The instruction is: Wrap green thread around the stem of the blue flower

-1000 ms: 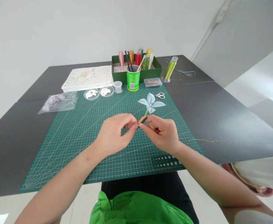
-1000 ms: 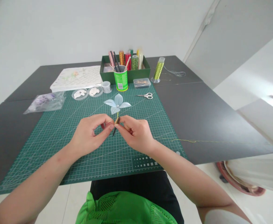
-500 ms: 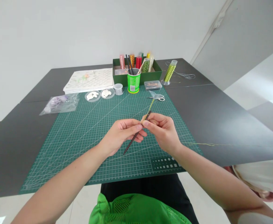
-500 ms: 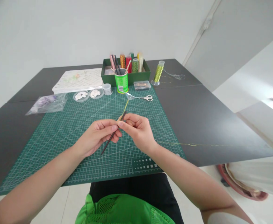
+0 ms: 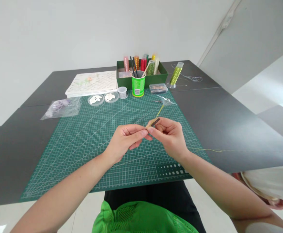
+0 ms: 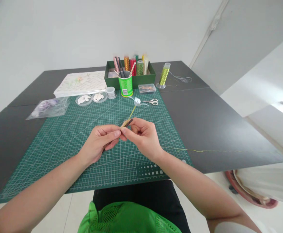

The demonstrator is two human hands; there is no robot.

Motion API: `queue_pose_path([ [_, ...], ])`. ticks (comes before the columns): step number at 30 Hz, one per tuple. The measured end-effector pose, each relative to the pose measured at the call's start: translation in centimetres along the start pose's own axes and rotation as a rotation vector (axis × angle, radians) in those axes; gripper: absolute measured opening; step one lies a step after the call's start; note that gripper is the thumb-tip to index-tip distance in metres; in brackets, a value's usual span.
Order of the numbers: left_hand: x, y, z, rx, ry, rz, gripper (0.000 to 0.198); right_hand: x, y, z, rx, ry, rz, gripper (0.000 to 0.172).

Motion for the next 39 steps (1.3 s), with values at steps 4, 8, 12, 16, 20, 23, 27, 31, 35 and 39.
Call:
queue_pose_path([
  [4,0.2,0.3,0.1,-0.029,0.0,0.035,0.024,0.1,-0.3,0.1,0.026,-0.003,-0.001,0.022],
  [8,0.3,0.5,0.0,-0.023,-0.005,0.026,0.022,-0.1,-0.3,0.1,0.024,-0.03,0.035,0.011],
  [12,0.3,0.4,-0.1,-0.01,-0.009,0.019,0.022,-0.4,-0.5,0.0,0.045,-0.056,0.058,0.006],
  [16,0.3,0.3,-0.1,-0.008,-0.019,0.02,0.021,-0.5,-0.6,-0.2,0.052,-0.066,0.073,0.006],
  [20,0.3,0.2,-0.1,-0.001,-0.027,0.029,0.022,-0.4,-0.8,-0.2,0.087,-0.07,0.056,0.003],
  [23,0.3,0.2,-0.1,0.006,-0.03,0.037,0.021,-0.3,-1.4,0.0,0.142,-0.091,0.029,0.011],
  [27,0.2,0.4,0.0,0.007,-0.042,0.044,0.019,-0.3,-2.4,0.2,0.248,-0.167,-0.001,0.043],
  [31,0.2,0.7,0.1,-0.03,-0.041,0.083,0.017,-0.1,-2.4,0.2,0.277,-0.2,-0.093,0.022],
  [35,0.6,1.2,0.2,-0.086,-0.011,0.142,0.016,-0.1,-1.9,0.0,0.229,-0.185,-0.109,0.007],
  [39,0.7,1.4,0.1,-0.1,-0.004,0.186,0.017,-0.2,-1.4,0.1,0.118,-0.199,-0.046,0.008],
])
Point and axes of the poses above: each hand's wrist, its own z-axis towards the middle knuckle, its own x-axis out of the back of the hand, y = z × x, the point moved 9 cm from there along z, towards the middle knuckle, and after that the axes turned 12 degrees about y, right-handed, at the moved point
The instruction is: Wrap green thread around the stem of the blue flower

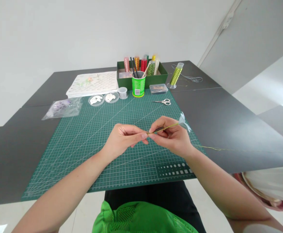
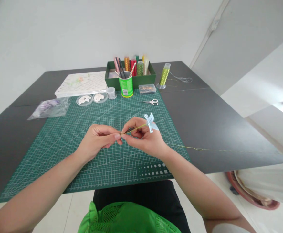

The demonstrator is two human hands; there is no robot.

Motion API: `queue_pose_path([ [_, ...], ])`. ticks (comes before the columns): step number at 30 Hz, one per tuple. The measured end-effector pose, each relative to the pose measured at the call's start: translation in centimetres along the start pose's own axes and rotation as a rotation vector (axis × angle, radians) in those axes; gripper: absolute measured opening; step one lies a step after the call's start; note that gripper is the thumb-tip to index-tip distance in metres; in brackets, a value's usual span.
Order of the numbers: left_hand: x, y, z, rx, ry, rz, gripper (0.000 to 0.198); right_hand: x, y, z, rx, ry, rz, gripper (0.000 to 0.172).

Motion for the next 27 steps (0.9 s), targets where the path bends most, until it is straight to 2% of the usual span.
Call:
queue_pose_path([
  [4,0.2,0.2,-0.1,-0.003,0.02,0.049,0.017,0.1,0.1,0.1,-0.05,-0.029,0.017,0.011],
  [16,-0.1,0.0,0.0,0.028,-0.037,-0.017,0.016,0.3,-1.4,0.0,0.17,-0.068,-0.046,0.008],
  [27,-0.7,-1.8,-0.1,0.236,-0.162,-0.063,0.028,-0.6,-2.5,-0.1,0.276,-0.198,-0.051,0.003],
])
Point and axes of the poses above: each hand's wrist, its own z-axis towards the middle knuckle, its own x-axis out of the back of the hand, y = z × x, the point moved 9 cm from there along z, towards the middle knuckle, and after that the axes turned 12 degrees about y, right-handed, at the moved point
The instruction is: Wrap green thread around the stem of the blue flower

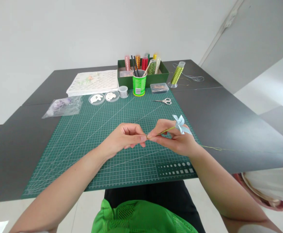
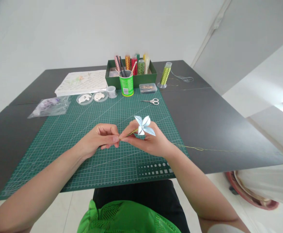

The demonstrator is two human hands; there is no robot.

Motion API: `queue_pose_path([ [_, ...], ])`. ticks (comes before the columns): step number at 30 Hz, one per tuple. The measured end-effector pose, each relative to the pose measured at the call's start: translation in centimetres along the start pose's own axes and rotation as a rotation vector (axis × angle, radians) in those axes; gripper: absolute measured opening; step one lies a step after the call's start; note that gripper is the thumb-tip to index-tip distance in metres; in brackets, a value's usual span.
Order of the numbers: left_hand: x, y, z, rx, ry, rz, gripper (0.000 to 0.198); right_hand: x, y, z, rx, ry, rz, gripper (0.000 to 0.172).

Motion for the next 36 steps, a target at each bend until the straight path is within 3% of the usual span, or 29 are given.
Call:
queue_pose_path([
  [8,-0.1,0.1,0.0,-0.004,-0.026,0.042,0.031,0.4,-0.2,-0.2,-0.001,0.081,-0.113,0.01],
  [16,-0.4,-0.1,0.0,0.023,-0.086,0.103,0.025,-0.6,-0.6,-0.3,0.081,-0.086,-0.255,0.029],
  [23,-0.3,-0.3,0.0,0.057,-0.099,0.137,0.031,-0.7,-0.6,-0.1,0.038,-0.117,-0.237,0.01],
  [29,-0.5,-0.3,-0.2,0.077,-0.115,0.148,0.027,-1.0,-0.5,-0.3,0.048,-0.168,-0.227,0.017],
  [36,-0.2,-0.2,-0.3,0.099,-0.107,0.124,0.027,-0.5,-1.4,-0.3,0.149,-0.077,-0.251,0.006],
])
Point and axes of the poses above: each hand's wrist, its own z-axis towards the middle knuckle, its own x-axis out of the back of the hand, y = z × x, the point moved 9 cm from there along z, towards the middle knuckle, and after that the axes turned 12 degrees about y, right-handed, at the moved point
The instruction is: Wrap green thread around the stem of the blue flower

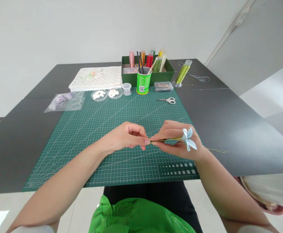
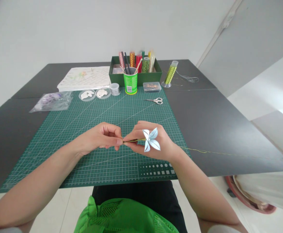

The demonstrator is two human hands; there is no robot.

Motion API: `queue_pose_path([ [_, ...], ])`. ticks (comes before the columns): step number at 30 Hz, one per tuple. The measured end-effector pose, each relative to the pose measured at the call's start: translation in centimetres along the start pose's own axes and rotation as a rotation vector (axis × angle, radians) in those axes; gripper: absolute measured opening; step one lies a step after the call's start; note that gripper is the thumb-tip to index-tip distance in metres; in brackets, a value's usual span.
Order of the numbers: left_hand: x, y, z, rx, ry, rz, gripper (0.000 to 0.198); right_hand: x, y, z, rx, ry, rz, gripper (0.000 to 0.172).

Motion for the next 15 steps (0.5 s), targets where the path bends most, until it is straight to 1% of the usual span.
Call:
queue_pose_path([
  [4,0.06,0.0,-0.14,0.011,-0.004,-0.024,0.026,0.23,-0.04,0.0,0.0,0.036,0.007,0.007],
  [8,0.01,0.43,-0.34,-0.026,-0.018,-0.035,0.025,0.41,0.18,-0.13,-0.016,0.063,0.022,0.007],
  [11,0.03,0.75,-0.35,-0.058,-0.003,0.006,0.023,0.36,0.25,-0.23,-0.018,0.063,0.032,0.007],
  [15,0.01,0.79,-0.2,-0.066,0.022,0.025,0.022,0.21,0.32,-0.26,-0.028,0.065,0.019,0.006],
])
Point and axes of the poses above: each hand's wrist, its own z-axis towards the middle knuckle, its own x-axis out of the back of the hand, y = z × x, the point moved 9 cm from there along z, towards the middle knuckle, and after that the axes turned 12 degrees about y, right-handed, at the moved point
